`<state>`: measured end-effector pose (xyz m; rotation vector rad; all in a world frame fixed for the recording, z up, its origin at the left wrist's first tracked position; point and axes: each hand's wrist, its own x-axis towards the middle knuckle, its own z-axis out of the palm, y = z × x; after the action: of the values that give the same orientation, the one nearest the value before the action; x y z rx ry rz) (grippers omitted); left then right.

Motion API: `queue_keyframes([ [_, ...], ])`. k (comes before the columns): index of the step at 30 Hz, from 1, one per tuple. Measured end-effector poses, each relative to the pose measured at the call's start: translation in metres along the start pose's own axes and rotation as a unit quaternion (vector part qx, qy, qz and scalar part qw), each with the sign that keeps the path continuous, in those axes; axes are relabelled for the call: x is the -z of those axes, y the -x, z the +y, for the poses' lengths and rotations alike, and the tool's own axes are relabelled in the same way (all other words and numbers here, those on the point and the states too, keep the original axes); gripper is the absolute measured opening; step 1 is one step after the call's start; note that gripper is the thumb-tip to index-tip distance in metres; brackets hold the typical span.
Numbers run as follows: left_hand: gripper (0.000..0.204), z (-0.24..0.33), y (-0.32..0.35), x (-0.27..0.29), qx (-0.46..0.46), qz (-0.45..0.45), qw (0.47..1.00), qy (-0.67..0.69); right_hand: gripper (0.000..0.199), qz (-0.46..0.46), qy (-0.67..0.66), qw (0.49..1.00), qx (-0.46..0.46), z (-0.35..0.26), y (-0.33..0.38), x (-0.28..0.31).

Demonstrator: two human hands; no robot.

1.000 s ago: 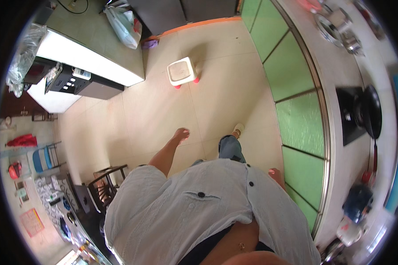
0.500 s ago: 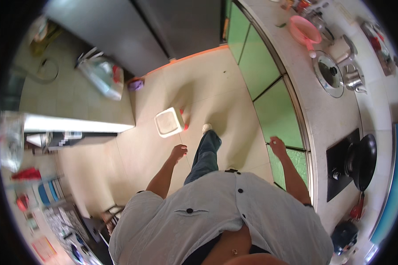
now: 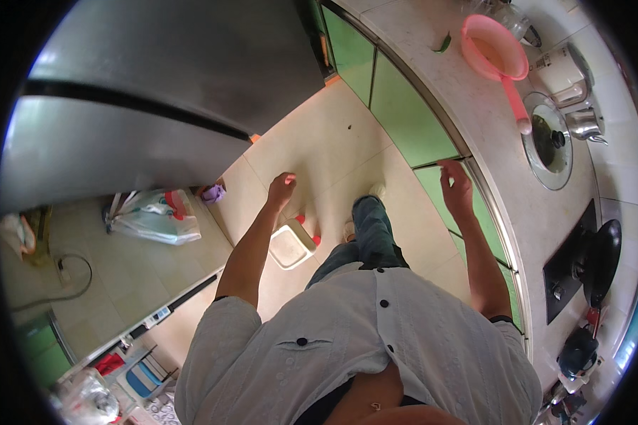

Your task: The person moves a cutting board and retrieves a cleaver. They wash a raw chicken leg in a bowl of water and place it on the cutting board. The person then uses the cleaver to chop the chicken leg into smaller pieces.

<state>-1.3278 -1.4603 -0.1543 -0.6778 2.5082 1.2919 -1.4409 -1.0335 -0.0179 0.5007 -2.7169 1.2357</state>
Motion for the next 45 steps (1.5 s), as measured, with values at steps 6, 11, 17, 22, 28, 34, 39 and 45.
queue_keyframes([
  [6,0.022,0.065,-0.117,-0.028,-0.034,0.0,0.999,-0.03,0.019,0.095,0.042,0.995,0.01,0.013,-0.101,-0.012],
  [11,0.028,0.112,-0.242,-0.042,-0.113,0.035,0.986,-0.121,0.022,0.103,0.047,0.991,-0.069,0.039,-0.151,-0.035],
  [17,0.046,0.146,-0.413,-0.046,-0.116,0.045,0.974,-0.19,0.024,0.166,0.066,0.978,-0.108,0.047,-0.178,-0.049],
  [22,0.044,0.121,-0.57,-0.061,-0.177,0.16,0.942,-0.237,0.021,0.215,0.057,0.956,-0.193,0.047,-0.185,-0.056],
  [28,0.032,0.127,-0.665,-0.068,-0.181,0.082,0.972,-0.124,0.019,0.245,0.161,0.934,-0.206,0.051,-0.187,-0.067],
  [34,0.024,0.104,-0.7,-0.074,-0.124,0.034,0.986,-0.105,0.019,0.223,0.23,0.921,-0.224,0.054,-0.19,-0.07],
  [39,0.018,0.094,-0.705,-0.09,-0.085,-0.002,0.992,-0.094,0.019,0.217,0.252,0.916,-0.226,0.057,-0.189,-0.072],
  [45,0.01,0.079,-0.692,-0.108,-0.01,-0.072,0.996,-0.053,0.019,0.225,0.239,0.914,-0.24,0.056,-0.187,-0.072],
])
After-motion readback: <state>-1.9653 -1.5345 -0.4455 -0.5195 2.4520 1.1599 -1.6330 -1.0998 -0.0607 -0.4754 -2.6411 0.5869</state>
